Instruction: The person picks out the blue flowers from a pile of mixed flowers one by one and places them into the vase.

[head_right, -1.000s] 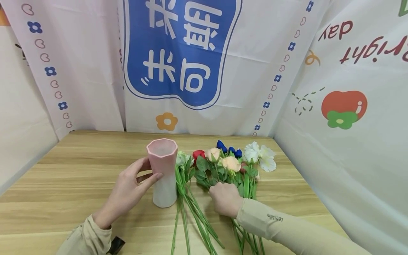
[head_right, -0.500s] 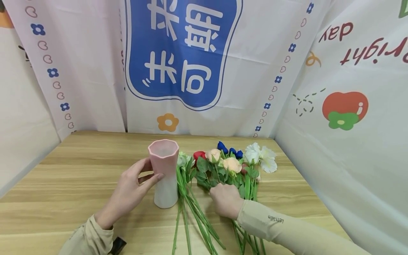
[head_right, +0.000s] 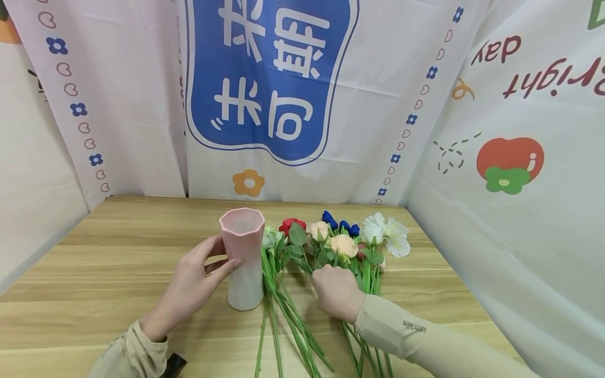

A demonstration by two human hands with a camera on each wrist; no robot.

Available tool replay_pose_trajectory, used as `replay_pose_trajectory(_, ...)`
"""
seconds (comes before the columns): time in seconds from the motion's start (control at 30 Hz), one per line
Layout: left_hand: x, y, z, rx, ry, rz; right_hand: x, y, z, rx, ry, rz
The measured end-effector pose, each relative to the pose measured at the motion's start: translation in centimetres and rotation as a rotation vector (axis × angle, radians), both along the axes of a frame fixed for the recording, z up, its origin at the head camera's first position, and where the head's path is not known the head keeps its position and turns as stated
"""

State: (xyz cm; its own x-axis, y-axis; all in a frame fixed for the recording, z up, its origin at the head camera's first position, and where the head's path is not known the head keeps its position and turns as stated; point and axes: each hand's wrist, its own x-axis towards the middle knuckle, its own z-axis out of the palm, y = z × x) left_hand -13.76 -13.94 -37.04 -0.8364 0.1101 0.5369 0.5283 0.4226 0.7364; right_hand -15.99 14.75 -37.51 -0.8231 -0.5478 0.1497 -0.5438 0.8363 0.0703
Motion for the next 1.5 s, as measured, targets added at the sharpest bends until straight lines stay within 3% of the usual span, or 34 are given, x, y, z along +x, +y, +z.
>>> replay_pose_trajectory(0.27, 0.0, 0.1, -0.1, 0.025, 0.003, -0.009, 0.7, -0.3, 2.3, -0.102, -0.081, -0.071)
replay_pose_trajectory(0.43, 0.0, 0.1, -0.1, 0.027, 0.005, -0.007, 1.0, -0.4, 3.5, -0.149, -0.051, -0.086)
replay_pose_trajectory(0.8, 0.0, 0.1, -0.1, 0.025, 0.003, -0.004, 2.1, -1.9, 4.8, -0.31, -0.011, -0.009)
replay_pose_trajectory(1.07, -0.1, 0.1, -0.1, 0.009, -0.002, 0.002, 3.3, -3.4, 4.2, -0.417, -0.098, 0.053)
replay_pose_trajectory(1.3, -0.1, 0.2, -0.1, 0.014, 0.009, -0.004, 4.0, -4.6, 3.0, -0.522, -0.223, 0.041)
replay_pose_trajectory(1.5, -0.1, 0.2, -0.2, 0.014, 0.008, -0.001, 4.6, -5.7, 1.9, -0.532, -0.25, 0.013)
